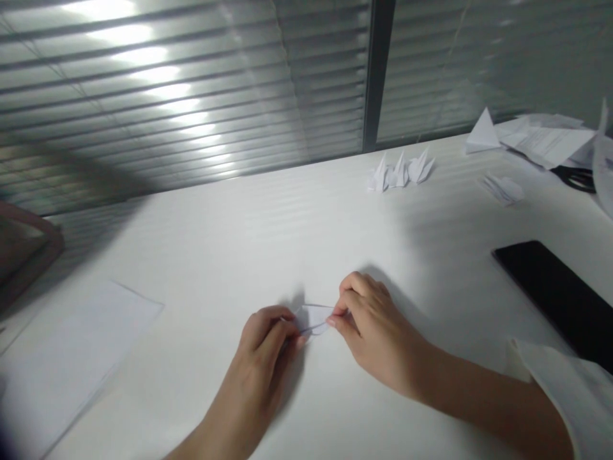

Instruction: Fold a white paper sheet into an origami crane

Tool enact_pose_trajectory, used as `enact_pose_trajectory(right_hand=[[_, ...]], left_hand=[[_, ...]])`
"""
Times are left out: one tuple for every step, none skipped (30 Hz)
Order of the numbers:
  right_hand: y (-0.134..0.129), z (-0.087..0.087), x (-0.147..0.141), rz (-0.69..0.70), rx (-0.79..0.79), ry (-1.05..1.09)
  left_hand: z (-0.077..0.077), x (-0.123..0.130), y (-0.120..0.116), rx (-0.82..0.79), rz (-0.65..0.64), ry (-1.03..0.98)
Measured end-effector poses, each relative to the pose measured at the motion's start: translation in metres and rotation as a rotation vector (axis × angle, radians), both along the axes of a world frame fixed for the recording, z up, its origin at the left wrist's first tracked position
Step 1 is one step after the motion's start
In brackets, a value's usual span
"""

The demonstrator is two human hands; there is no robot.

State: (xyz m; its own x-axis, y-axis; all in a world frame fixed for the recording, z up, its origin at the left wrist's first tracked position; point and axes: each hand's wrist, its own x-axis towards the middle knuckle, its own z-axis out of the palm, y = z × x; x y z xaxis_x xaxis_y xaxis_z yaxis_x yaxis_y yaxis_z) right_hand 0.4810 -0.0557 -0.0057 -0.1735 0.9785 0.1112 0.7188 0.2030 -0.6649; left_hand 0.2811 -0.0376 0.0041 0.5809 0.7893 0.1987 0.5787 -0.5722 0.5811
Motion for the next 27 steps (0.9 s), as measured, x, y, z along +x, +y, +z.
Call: enact_pose_trajectory(right_hand=[[-0.0005, 0.0006, -0.0004, -0.002, 0.011, -0.012], [-0.0011, 0.0012, -0.0009, -0.004, 0.020, -0.022], [-0.0017, 0.0018, -0.0015, -0.005, 0.023, -0.028], [-0.0024, 0.0022, -0.0022, -0.006, 0.023, -0.030], [-0.0031, 0.0025, -0.0029, -0.009, 0.023, -0.029], [-0.0037, 0.0027, -0.0035, -0.012, 0.023, -0.026], [-0.0042, 0.0029, -0.0040, -0.015, 0.024, -0.023], [-0.0046, 0.0029, -0.0043, -0.020, 0.028, -0.019], [-0.0049, 0.0029, -0.0046, -0.023, 0.034, -0.016], [-0.0052, 0.0029, -0.0046, -0.025, 0.038, -0.014], [-0.0053, 0.0030, -0.0045, -0.026, 0.040, -0.012], [-0.0054, 0.0030, -0.0042, -0.024, 0.038, -0.011], [-0.0054, 0.0031, -0.0039, -0.021, 0.034, -0.012], [-0.0054, 0.0032, -0.0036, -0.018, 0.028, -0.014], [-0.0054, 0.0034, -0.0033, -0.015, 0.023, -0.017], [-0.0053, 0.0035, -0.0030, -0.015, 0.022, -0.019], [-0.0053, 0.0036, -0.0027, -0.014, 0.021, -0.021], [-0.0053, 0.0036, -0.0026, -0.013, 0.024, -0.021], [-0.0053, 0.0035, -0.0024, -0.013, 0.029, -0.022], [-0.0053, 0.0034, -0.0023, -0.011, 0.035, -0.024], [-0.0053, 0.0033, -0.0022, -0.008, 0.040, -0.028], [-0.0053, 0.0032, -0.0021, -0.003, 0.042, -0.035], [-0.0054, 0.0032, -0.0019, 0.000, 0.041, -0.044], [-0.0054, 0.0032, -0.0018, 0.000, 0.039, -0.054], [-0.0055, 0.0034, -0.0016, 0.003, 0.035, -0.063], [-0.0055, 0.0036, -0.0015, 0.005, 0.030, -0.071], [-0.0055, 0.0039, -0.0014, 0.006, 0.024, -0.077]], left_hand=[[-0.0007, 0.0002, -0.0007, 0.005, 0.006, 0.016], [-0.0011, 0.0002, -0.0014, 0.002, 0.013, 0.027], [-0.0011, 0.0000, -0.0021, -0.008, 0.021, 0.034], [-0.0008, -0.0002, -0.0027, -0.024, 0.026, 0.036], [-0.0002, -0.0004, -0.0030, -0.042, 0.030, 0.031], [0.0006, -0.0006, -0.0030, -0.058, 0.036, 0.024], [0.0015, -0.0007, -0.0028, -0.070, 0.044, 0.014], [0.0023, -0.0007, -0.0024, -0.076, 0.053, 0.003], [0.0029, -0.0007, -0.0018, -0.079, 0.060, -0.004], [0.0031, -0.0006, -0.0010, -0.079, 0.065, -0.010], [0.0031, -0.0006, -0.0002, -0.080, 0.070, -0.013], [0.0029, -0.0007, 0.0006, -0.084, 0.076, -0.014], [0.0026, -0.0008, 0.0014, -0.087, 0.081, -0.016], [0.0023, -0.0009, 0.0023, -0.090, 0.086, -0.017], [0.0021, -0.0010, 0.0031, -0.092, 0.088, -0.019], [0.0022, -0.0010, 0.0040, -0.093, 0.090, -0.020], [0.0024, -0.0009, 0.0048, -0.093, 0.091, -0.020], [0.0029, -0.0006, 0.0054, -0.090, 0.092, -0.022], [0.0035, -0.0003, 0.0059, -0.085, 0.094, -0.024], [0.0040, 0.0000, 0.0062, -0.081, 0.095, -0.025], [0.0045, 0.0002, 0.0063, -0.075, 0.095, -0.026], [0.0047, 0.0003, 0.0062, -0.069, 0.093, -0.027], [0.0047, 0.0002, 0.0059, -0.064, 0.091, -0.026], [0.0045, -0.0001, 0.0055, -0.060, 0.088, -0.023], [0.0040, -0.0006, 0.0051, -0.058, 0.088, -0.020], [0.0033, -0.0013, 0.0048, -0.053, 0.088, -0.017], [0.0026, -0.0020, 0.0046, -0.047, 0.090, -0.015]])
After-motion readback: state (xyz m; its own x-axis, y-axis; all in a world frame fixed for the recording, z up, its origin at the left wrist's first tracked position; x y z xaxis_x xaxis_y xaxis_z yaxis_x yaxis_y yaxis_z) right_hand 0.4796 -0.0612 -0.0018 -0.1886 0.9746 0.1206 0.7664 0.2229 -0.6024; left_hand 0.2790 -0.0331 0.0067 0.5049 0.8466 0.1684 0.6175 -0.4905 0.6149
